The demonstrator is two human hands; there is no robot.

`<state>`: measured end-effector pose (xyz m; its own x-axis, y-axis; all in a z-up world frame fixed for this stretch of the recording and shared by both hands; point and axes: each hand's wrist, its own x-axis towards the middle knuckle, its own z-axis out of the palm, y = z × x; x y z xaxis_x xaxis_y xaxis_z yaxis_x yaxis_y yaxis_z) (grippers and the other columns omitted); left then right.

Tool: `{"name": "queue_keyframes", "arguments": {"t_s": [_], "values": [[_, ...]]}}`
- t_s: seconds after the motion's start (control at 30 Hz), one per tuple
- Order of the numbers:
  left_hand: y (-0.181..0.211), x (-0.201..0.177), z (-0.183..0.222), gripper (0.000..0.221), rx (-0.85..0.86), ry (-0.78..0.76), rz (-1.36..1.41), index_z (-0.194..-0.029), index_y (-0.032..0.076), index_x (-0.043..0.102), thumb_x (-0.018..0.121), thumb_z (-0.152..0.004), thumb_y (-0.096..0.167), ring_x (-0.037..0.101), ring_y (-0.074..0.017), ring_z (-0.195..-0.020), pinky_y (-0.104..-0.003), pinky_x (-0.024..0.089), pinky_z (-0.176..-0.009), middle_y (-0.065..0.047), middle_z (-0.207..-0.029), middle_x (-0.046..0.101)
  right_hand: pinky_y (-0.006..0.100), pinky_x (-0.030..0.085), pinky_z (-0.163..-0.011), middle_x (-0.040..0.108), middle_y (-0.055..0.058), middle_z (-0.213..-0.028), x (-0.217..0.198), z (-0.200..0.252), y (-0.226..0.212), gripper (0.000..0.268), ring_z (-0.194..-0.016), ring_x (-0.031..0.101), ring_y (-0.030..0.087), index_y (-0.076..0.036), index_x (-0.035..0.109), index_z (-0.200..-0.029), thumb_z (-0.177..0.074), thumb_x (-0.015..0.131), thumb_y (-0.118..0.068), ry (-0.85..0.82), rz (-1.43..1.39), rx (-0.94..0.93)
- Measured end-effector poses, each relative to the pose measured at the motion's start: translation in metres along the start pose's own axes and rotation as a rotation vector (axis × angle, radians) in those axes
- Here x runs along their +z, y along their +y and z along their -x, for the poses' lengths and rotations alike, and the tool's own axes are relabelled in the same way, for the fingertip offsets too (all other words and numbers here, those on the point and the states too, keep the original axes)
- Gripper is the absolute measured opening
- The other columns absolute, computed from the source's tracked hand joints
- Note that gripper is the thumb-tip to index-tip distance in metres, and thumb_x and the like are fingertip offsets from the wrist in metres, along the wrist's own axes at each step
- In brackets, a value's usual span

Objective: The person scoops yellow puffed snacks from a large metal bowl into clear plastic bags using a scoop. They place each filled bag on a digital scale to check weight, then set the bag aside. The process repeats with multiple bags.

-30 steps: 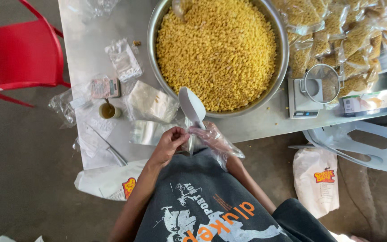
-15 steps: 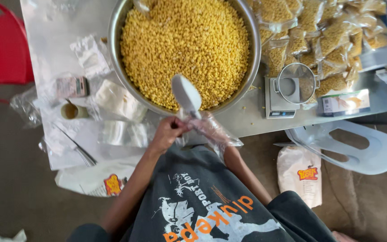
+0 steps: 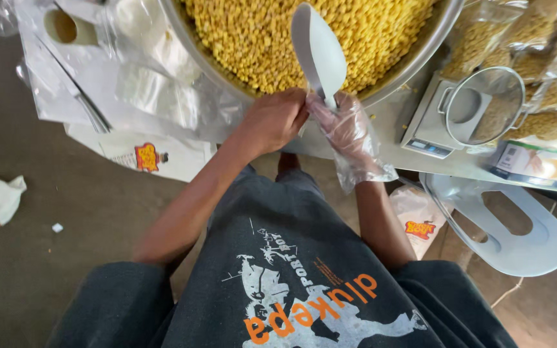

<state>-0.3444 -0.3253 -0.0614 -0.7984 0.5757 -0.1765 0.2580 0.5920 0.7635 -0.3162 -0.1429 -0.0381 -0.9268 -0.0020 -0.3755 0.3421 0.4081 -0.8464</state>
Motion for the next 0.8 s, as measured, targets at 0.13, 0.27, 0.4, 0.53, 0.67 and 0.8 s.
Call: {"name": "queue_keyframes", "arguments": {"t_s": [0.13,0.27,0.4,0.53,0.67,0.8], "values": [[-0.003,0.000,0.004,0.019,-0.002,-0.001,-0.020,-0.104,0.001,0.059,0.059,-0.102,0.020,0.065,-0.0435,-0.097,-0.055,0.050,-0.084,-0.020,-0.101,0.067,0.031,0.053,-0.068,0.073,0.006,-0.086,0.004,-0.005,0.008,0.027,-0.077,0.062,0.008,0.000,0.072,-0.105,-0.100,0.071,-0.027,-0.077,-0.125,0.054],[-0.010,-0.002,0.020,0.020,-0.037,-0.028,0.056,-0.107,-0.001,0.059,0.057,-0.105,0.019,0.062,-0.0442,-0.103,-0.054,0.048,-0.086,-0.020,-0.105,0.066,0.034,0.054,-0.068,0.075,0.012,-0.085,0.020,-0.006,0.009,0.021,-0.075,0.069,0.015,0.000,0.073,-0.102,-0.102,0.069,-0.020,0.015,0.035,-0.116],[-0.007,0.003,0.030,0.014,-0.044,0.139,-0.034,-0.104,0.003,0.061,0.060,-0.099,0.015,0.066,-0.0408,-0.095,-0.053,0.051,-0.078,-0.018,-0.101,0.067,0.035,0.054,-0.065,0.075,0.015,-0.085,0.041,0.016,-0.007,0.015,-0.072,0.070,0.016,0.000,0.071,-0.105,-0.099,0.066,-0.012,0.159,0.155,-0.196],[0.006,0.005,0.036,0.016,-0.049,0.340,-0.083,-0.101,0.003,0.059,0.065,-0.098,0.018,0.067,-0.0373,-0.086,-0.050,0.053,-0.070,-0.016,-0.092,0.066,0.033,0.056,-0.065,0.077,0.013,-0.091,0.053,0.025,-0.016,0.015,-0.077,0.072,0.014,-0.001,0.070,-0.111,-0.100,0.064,-0.009,0.320,0.014,-0.230],[0.021,0.002,0.032,0.017,0.041,0.389,-0.082,-0.097,0.004,0.058,0.066,-0.100,0.019,0.068,-0.0353,-0.087,-0.049,0.054,-0.069,-0.013,-0.092,0.066,0.033,0.053,-0.064,0.074,0.012,-0.084,0.049,0.030,-0.003,0.014,-0.072,0.066,0.016,0.000,0.070,-0.106,-0.103,0.072,-0.013,0.328,-0.033,-0.097],[0.026,-0.002,0.033,0.015,0.161,0.394,-0.150,-0.097,0.004,0.058,0.065,-0.095,0.017,0.067,-0.0350,-0.087,-0.048,0.054,-0.069,-0.014,-0.094,0.064,0.030,0.054,-0.059,0.071,0.007,-0.083,0.033,0.026,-0.001,0.021,-0.069,0.065,0.013,-0.001,0.068,-0.109,-0.102,0.068,-0.021,0.340,0.136,-0.123]]}}
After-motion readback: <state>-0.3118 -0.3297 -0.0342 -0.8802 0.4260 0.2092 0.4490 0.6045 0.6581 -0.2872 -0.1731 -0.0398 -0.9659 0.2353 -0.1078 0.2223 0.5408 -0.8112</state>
